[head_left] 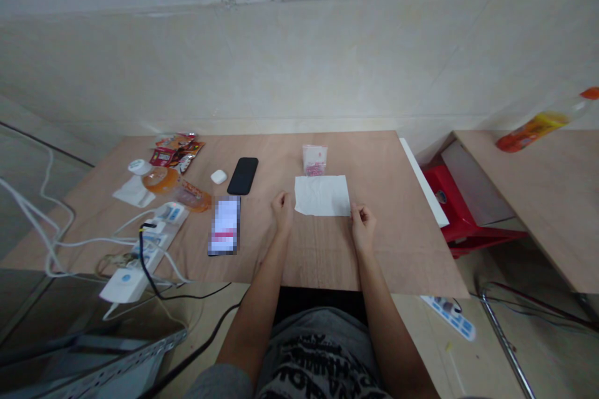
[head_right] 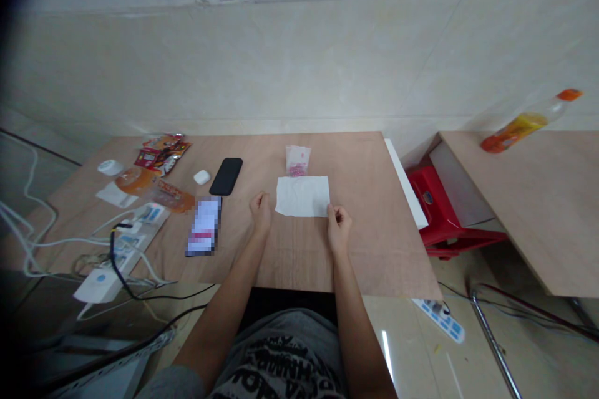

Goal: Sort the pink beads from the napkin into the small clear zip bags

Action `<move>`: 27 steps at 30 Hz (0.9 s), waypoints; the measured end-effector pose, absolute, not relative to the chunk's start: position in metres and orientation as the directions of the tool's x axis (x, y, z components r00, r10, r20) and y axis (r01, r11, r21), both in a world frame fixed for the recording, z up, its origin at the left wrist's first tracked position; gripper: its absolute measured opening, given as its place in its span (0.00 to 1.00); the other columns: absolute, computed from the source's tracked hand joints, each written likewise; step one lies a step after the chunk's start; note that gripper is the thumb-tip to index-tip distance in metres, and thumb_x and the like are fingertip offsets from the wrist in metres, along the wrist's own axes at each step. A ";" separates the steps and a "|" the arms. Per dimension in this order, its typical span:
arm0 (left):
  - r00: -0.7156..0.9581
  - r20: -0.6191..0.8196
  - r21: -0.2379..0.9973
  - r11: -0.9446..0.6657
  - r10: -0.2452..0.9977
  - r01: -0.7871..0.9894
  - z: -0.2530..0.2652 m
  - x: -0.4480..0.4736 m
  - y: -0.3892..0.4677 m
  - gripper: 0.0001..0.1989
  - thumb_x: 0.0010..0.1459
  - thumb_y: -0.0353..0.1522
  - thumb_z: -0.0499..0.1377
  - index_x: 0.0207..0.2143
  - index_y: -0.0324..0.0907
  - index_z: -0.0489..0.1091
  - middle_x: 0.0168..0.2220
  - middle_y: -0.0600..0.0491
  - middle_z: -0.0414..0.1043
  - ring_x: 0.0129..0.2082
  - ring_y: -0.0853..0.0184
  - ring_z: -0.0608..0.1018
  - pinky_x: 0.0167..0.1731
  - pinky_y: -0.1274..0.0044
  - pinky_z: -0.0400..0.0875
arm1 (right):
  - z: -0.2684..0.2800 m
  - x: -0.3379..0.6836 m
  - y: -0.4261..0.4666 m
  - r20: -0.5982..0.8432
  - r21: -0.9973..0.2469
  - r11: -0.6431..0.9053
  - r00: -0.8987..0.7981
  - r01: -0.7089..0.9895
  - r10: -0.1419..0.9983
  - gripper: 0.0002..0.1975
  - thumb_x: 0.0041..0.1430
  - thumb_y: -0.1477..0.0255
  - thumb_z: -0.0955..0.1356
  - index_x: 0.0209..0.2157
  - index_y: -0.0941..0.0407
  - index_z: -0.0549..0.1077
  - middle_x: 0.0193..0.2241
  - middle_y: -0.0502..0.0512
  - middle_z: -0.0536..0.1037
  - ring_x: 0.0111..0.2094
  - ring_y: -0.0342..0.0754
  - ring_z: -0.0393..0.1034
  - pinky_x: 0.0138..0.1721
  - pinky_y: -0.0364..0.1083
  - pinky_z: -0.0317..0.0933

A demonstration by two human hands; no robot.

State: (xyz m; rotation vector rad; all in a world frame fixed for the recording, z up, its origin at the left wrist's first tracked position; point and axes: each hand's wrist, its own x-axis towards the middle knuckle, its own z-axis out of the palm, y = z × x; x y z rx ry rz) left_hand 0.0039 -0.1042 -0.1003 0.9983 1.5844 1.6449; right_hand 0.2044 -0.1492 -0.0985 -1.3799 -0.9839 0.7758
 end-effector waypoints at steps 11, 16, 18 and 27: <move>-0.516 0.076 0.997 -0.061 0.853 0.045 -0.098 0.004 -0.104 0.14 0.50 0.30 0.51 0.18 0.44 0.47 0.21 0.60 0.42 0.22 0.74 0.51 0.23 0.79 0.44 | -0.097 0.204 -0.150 0.121 -0.990 0.082 0.407 0.113 0.905 0.22 0.57 0.53 0.66 0.20 0.54 0.59 0.19 0.44 0.56 0.23 0.42 0.51 0.27 0.43 0.48; -0.518 0.072 0.997 -0.057 0.852 0.045 -0.099 0.004 -0.104 0.14 0.50 0.30 0.51 0.18 0.44 0.47 0.21 0.60 0.42 0.22 0.73 0.50 0.23 0.78 0.44 | -0.099 0.204 -0.150 0.122 -0.990 0.084 0.407 0.109 0.905 0.22 0.58 0.54 0.66 0.20 0.54 0.59 0.18 0.44 0.56 0.23 0.42 0.51 0.27 0.43 0.48; -0.519 0.069 0.998 -0.055 0.852 0.042 -0.100 0.004 -0.104 0.14 0.50 0.30 0.51 0.18 0.44 0.47 0.21 0.60 0.42 0.22 0.74 0.50 0.23 0.78 0.44 | -0.099 0.205 -0.150 0.124 -0.990 0.086 0.403 0.111 0.907 0.22 0.58 0.54 0.66 0.20 0.54 0.60 0.18 0.44 0.56 0.23 0.42 0.51 0.27 0.44 0.48; -0.528 0.051 0.999 -0.046 0.848 0.021 -0.100 0.005 -0.104 0.15 0.50 0.31 0.53 0.18 0.44 0.48 0.21 0.60 0.43 0.22 0.74 0.51 0.22 0.79 0.45 | -0.099 0.205 -0.150 0.107 -0.992 0.073 0.408 0.098 0.907 0.22 0.57 0.53 0.66 0.20 0.54 0.60 0.19 0.44 0.57 0.23 0.42 0.52 0.27 0.43 0.49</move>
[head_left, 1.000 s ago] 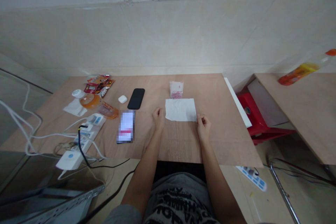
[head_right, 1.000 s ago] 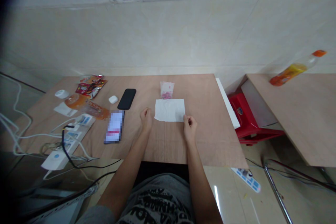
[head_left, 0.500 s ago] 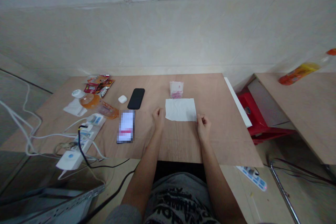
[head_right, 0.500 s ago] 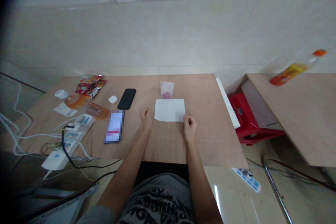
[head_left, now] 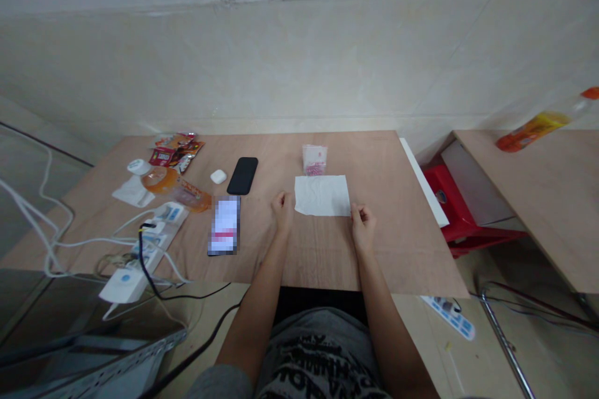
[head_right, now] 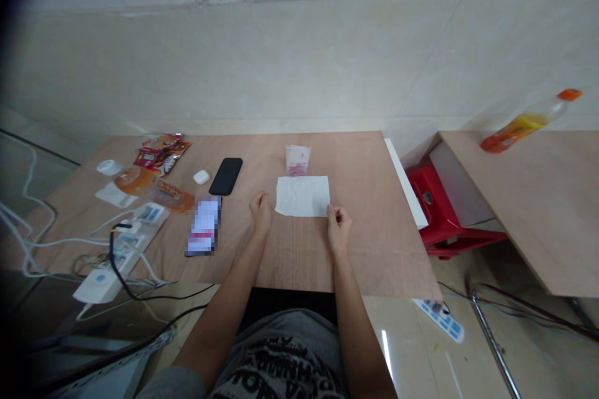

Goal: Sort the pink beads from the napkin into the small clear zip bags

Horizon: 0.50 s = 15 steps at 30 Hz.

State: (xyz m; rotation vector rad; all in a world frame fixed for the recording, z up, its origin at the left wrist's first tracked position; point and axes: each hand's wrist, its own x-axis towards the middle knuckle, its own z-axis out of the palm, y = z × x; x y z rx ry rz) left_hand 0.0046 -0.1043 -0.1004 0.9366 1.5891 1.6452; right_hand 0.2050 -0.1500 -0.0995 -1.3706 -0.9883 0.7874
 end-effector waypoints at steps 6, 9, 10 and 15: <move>-0.520 0.034 0.999 -0.030 0.853 0.016 -0.100 0.004 -0.105 0.16 0.51 0.33 0.54 0.18 0.44 0.47 0.21 0.60 0.42 0.22 0.74 0.51 0.21 0.79 0.45 | -0.099 0.205 -0.151 0.108 -0.991 0.066 0.408 0.116 0.906 0.21 0.58 0.54 0.65 0.20 0.54 0.60 0.19 0.45 0.58 0.24 0.42 0.52 0.27 0.43 0.50; -0.520 0.033 0.999 -0.028 0.854 0.018 -0.098 0.004 -0.106 0.17 0.51 0.34 0.54 0.18 0.44 0.47 0.21 0.60 0.42 0.22 0.74 0.51 0.21 0.79 0.45 | -0.099 0.204 -0.150 0.108 -0.990 0.062 0.400 0.127 0.910 0.22 0.58 0.53 0.65 0.20 0.54 0.60 0.19 0.45 0.58 0.24 0.42 0.52 0.27 0.43 0.50; -0.523 0.034 0.999 -0.028 0.852 0.019 -0.097 0.005 -0.106 0.17 0.51 0.34 0.55 0.18 0.44 0.47 0.21 0.60 0.43 0.21 0.74 0.52 0.21 0.79 0.45 | -0.100 0.204 -0.150 0.110 -0.990 0.063 0.396 0.129 0.912 0.22 0.58 0.53 0.65 0.20 0.54 0.60 0.19 0.45 0.58 0.24 0.42 0.52 0.27 0.43 0.50; -0.502 0.052 0.998 -0.029 0.863 0.053 -0.095 0.009 -0.105 0.18 0.52 0.36 0.58 0.17 0.43 0.51 0.19 0.60 0.46 0.21 0.74 0.55 0.22 0.80 0.48 | -0.099 0.203 -0.149 0.110 -0.990 0.065 0.401 0.126 0.910 0.22 0.58 0.53 0.65 0.20 0.54 0.60 0.19 0.45 0.57 0.24 0.42 0.52 0.27 0.43 0.50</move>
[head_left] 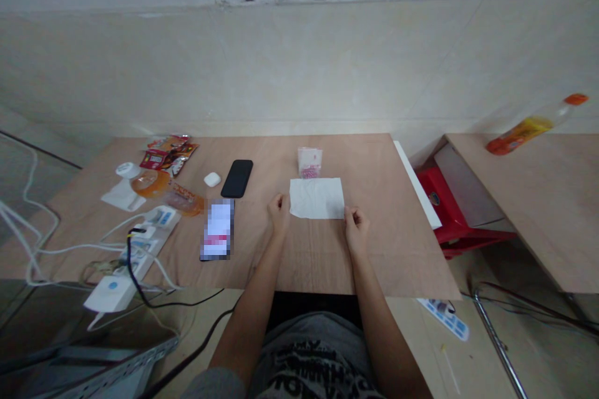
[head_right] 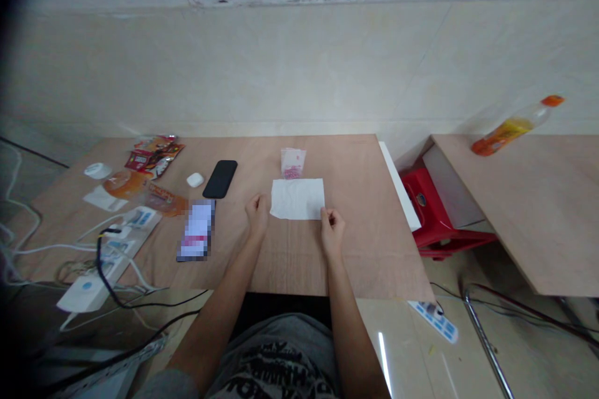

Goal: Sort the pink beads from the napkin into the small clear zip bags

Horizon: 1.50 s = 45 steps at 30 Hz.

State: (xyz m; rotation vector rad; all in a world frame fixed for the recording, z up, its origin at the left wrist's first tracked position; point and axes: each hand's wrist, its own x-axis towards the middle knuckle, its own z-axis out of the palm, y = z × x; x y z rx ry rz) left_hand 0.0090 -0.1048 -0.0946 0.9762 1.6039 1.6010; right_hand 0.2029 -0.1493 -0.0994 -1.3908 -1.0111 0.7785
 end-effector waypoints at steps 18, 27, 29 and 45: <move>0.172 0.360 0.413 -0.322 0.917 0.852 -0.078 0.034 -0.030 0.17 0.60 0.36 0.55 0.49 0.43 0.73 0.58 0.43 0.69 0.61 0.51 0.64 0.60 0.56 0.52 | -0.097 0.199 -0.148 0.107 -0.976 0.031 0.357 0.213 0.928 0.21 0.59 0.54 0.64 0.21 0.54 0.63 0.19 0.46 0.59 0.23 0.43 0.54 0.26 0.43 0.51; -0.130 0.547 0.721 -0.386 0.827 0.576 -0.032 0.032 -0.070 0.10 0.57 0.33 0.57 0.41 0.42 0.75 0.46 0.45 0.75 0.51 0.59 0.73 0.56 0.65 0.63 | -0.100 0.199 -0.149 0.132 -0.963 0.045 0.318 0.266 0.939 0.21 0.60 0.54 0.63 0.21 0.55 0.62 0.18 0.45 0.59 0.22 0.42 0.55 0.27 0.43 0.50; -0.324 0.465 0.871 -0.359 0.824 0.336 -0.025 0.038 -0.088 0.08 0.56 0.34 0.60 0.38 0.42 0.74 0.42 0.47 0.75 0.45 0.62 0.77 0.48 0.70 0.69 | -0.102 0.199 -0.150 0.138 -0.958 0.052 0.293 0.283 0.946 0.20 0.60 0.55 0.64 0.22 0.56 0.66 0.19 0.46 0.63 0.23 0.43 0.57 0.28 0.43 0.52; -0.518 -0.204 0.920 -0.018 0.831 -0.391 -0.048 0.045 -0.154 0.14 0.43 0.33 0.68 0.31 0.41 0.69 0.27 0.55 0.74 0.28 0.71 0.78 0.31 0.79 0.71 | -0.082 0.181 -0.156 0.008 -1.000 0.006 -0.099 -0.025 0.995 0.16 0.53 0.56 0.70 0.25 0.55 0.76 0.22 0.50 0.72 0.26 0.45 0.62 0.29 0.43 0.56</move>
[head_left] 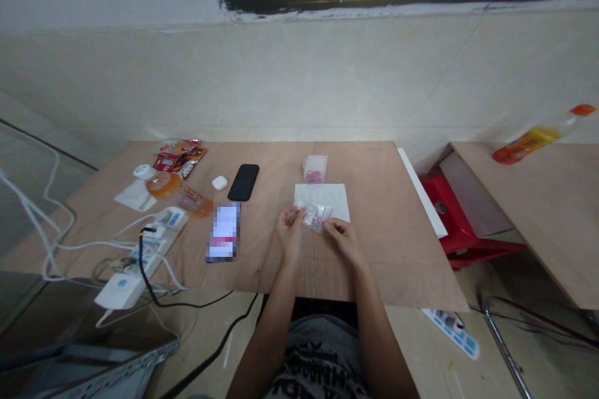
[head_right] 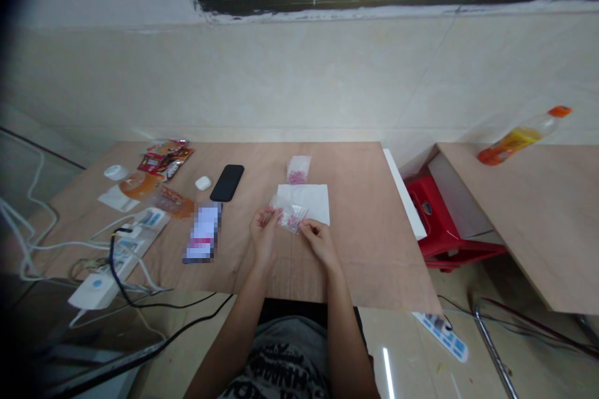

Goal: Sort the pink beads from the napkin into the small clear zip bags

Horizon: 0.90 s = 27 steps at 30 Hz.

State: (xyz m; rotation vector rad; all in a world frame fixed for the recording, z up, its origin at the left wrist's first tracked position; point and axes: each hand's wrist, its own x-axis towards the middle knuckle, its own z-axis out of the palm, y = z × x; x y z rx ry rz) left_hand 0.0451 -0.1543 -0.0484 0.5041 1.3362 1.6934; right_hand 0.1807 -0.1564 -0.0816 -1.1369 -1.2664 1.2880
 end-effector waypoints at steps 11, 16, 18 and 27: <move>-0.177 0.080 0.978 -0.042 0.981 0.206 -0.040 0.044 -0.160 0.06 0.45 0.31 0.68 0.29 0.43 0.79 0.35 0.50 0.72 0.33 0.66 0.77 0.29 0.77 0.73 | -0.084 0.182 -0.158 0.082 -0.985 0.092 -0.072 0.144 0.994 0.16 0.56 0.60 0.68 0.22 0.56 0.71 0.16 0.43 0.55 0.21 0.40 0.49 0.24 0.42 0.45; -0.089 0.074 0.899 -0.028 0.993 0.436 -0.037 0.046 -0.159 0.03 0.52 0.30 0.63 0.30 0.41 0.78 0.31 0.52 0.71 0.35 0.67 0.74 0.36 0.75 0.72 | -0.079 0.183 -0.159 0.100 -0.961 0.126 -0.116 0.246 0.988 0.15 0.57 0.61 0.67 0.23 0.57 0.71 0.17 0.43 0.56 0.21 0.40 0.50 0.25 0.42 0.46; -0.042 0.053 0.876 -0.026 0.998 0.482 -0.037 0.045 -0.159 0.05 0.55 0.30 0.61 0.31 0.41 0.77 0.32 0.51 0.70 0.36 0.67 0.74 0.36 0.75 0.71 | -0.079 0.184 -0.159 0.098 -0.952 0.131 -0.130 0.276 0.987 0.15 0.57 0.62 0.66 0.24 0.57 0.72 0.18 0.43 0.57 0.21 0.41 0.51 0.25 0.41 0.46; 0.049 -0.053 0.923 0.030 0.997 0.383 -0.053 0.036 -0.152 0.08 0.57 0.32 0.58 0.27 0.39 0.72 0.33 0.54 0.67 0.34 0.70 0.73 0.34 0.79 0.69 | -0.077 0.189 -0.156 0.056 -0.971 0.121 -0.297 0.207 0.953 0.13 0.57 0.62 0.67 0.26 0.56 0.73 0.20 0.46 0.64 0.24 0.42 0.57 0.28 0.41 0.51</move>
